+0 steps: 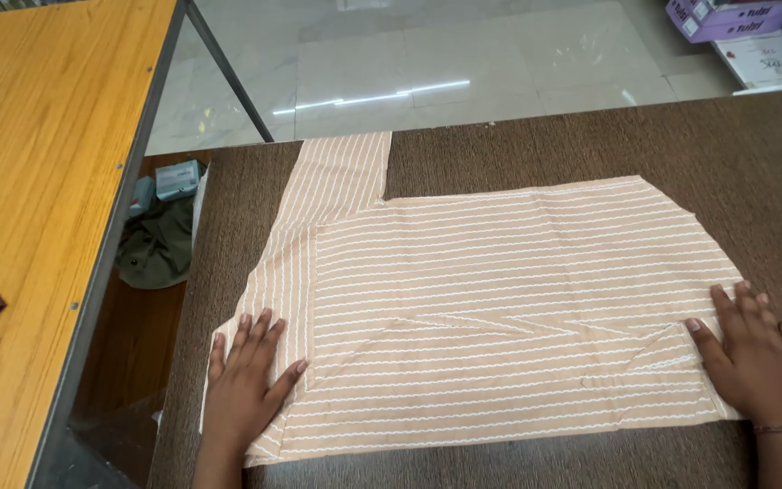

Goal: The person lays a striped shirt face-down on a table and smooths it flat with both hands. They fold the sleeves inward across the back, fold the sides in to form a rectangle, then fold the shirt over twice and press it flat with their hands.

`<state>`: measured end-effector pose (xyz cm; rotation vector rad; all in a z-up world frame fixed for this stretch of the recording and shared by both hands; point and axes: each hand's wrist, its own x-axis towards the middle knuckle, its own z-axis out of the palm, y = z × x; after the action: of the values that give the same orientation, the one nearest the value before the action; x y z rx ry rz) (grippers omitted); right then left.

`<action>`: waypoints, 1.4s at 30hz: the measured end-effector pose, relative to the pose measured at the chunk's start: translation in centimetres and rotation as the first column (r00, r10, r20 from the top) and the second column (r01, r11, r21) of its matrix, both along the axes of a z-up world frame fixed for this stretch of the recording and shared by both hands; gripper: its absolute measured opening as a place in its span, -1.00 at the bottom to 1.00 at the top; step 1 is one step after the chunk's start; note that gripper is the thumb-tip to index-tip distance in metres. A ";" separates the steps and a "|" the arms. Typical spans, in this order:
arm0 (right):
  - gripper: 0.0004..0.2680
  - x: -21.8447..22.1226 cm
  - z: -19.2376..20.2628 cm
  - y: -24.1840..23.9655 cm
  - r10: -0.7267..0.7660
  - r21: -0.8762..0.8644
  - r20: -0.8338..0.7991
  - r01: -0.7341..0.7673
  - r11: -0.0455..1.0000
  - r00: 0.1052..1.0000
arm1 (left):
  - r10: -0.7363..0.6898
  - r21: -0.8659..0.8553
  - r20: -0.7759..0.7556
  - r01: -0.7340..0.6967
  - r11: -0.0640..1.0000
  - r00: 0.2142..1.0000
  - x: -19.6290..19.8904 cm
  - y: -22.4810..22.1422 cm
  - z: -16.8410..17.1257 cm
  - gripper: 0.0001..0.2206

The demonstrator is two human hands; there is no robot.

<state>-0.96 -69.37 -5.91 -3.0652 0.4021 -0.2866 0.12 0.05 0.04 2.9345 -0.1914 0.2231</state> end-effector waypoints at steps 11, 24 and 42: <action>-0.44 -0.4 0.6 0.6 0.013 0.027 0.012 -0.013 1.000 1.000 | -0.008 0.017 0.010 0.007 1.000 1.000 -0.1 0.0 -0.1 -0.35; -0.43 -0.1 -0.6 -0.2 -0.006 -0.006 0.004 0.006 1.000 1.000 | 0.000 0.024 0.003 0.000 1.000 1.000 0.0 0.1 -0.5 -0.36; -0.43 -0.2 1.5 1.0 -0.003 0.074 -0.040 0.006 0.997 0.999 | -0.312 -0.485 0.346 0.454 0.748 0.885 -0.7 -7.3 15.6 -0.71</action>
<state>-1.12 -68.34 -4.41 -3.0018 0.4116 -0.2062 -0.60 -7.26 15.64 2.2123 -0.6491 0.4836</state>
